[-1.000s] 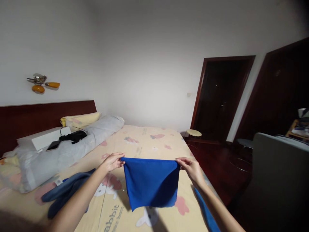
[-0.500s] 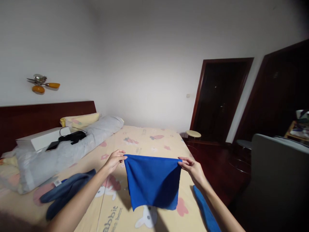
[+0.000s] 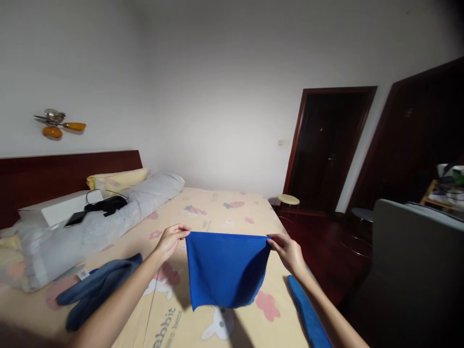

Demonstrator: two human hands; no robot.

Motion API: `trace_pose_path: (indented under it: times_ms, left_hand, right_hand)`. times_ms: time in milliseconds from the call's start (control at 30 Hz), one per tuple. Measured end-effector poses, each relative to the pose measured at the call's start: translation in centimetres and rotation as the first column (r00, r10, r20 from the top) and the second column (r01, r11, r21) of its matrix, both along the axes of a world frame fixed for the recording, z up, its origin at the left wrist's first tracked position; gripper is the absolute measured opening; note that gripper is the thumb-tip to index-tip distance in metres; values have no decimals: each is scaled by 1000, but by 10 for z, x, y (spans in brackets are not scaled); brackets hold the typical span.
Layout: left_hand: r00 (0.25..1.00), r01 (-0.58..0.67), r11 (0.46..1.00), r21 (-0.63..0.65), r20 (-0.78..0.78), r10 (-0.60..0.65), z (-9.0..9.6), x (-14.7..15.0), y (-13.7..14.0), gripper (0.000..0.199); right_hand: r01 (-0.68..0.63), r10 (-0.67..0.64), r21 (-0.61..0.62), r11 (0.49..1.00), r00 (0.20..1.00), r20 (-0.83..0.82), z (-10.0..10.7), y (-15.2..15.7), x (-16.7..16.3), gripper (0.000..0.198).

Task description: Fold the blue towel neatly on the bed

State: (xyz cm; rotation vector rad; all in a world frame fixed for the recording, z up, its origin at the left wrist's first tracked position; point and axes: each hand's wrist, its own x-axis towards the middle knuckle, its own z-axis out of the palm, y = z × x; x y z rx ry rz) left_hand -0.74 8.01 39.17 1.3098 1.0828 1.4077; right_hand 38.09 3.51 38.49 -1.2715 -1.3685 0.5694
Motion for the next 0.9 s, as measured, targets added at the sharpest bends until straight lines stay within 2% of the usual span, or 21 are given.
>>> trace_pose_path:
  times_ms: [133, 300, 467, 633, 700, 800, 833, 900]
  left_hand:
    - [997, 4, 999, 50, -82, 0, -2, 2, -1, 36]
    - [974, 22, 995, 99, -225, 1, -2, 0, 3, 31]
    - [933, 85, 987, 138, -358, -30, -1, -7, 8, 22]
    - [885, 182, 974, 135, -454, -102, 1, -15, 8, 23]
    - [842, 195, 964, 180, -534, -71, 3, -17, 7, 22]
    - [709, 232, 928, 292, -704, 45, 4, -20, 9, 21]
    - [668, 244, 915, 320, -740, 80, 3, -21, 10, 22]
    - [634, 247, 904, 349, -764, 121, 1, -23, 13, 26]
  right_hand:
    - [11, -15, 24, 1000, 991, 135, 4, -4, -1, 41]
    - [37, -50, 51, 998, 951, 305, 6, -6, 0, 47]
    - [29, -41, 38, 999, 933, 357, 6, -6, 1, 50]
    - [3, -8, 13, 1000, 928, 372, 4, -3, 6, 50]
    - [-8, 9, -4, 1000, 919, 395, 3, -2, 8, 49]
    - [-32, 43, -34, 999, 910, 412, 1, 0, 10, 48]
    - [-47, 62, -47, 998, 918, 391, 0, 0, 10, 47]
    - [-96, 118, -100, 990, 960, 253, 0, 1, 11, 45]
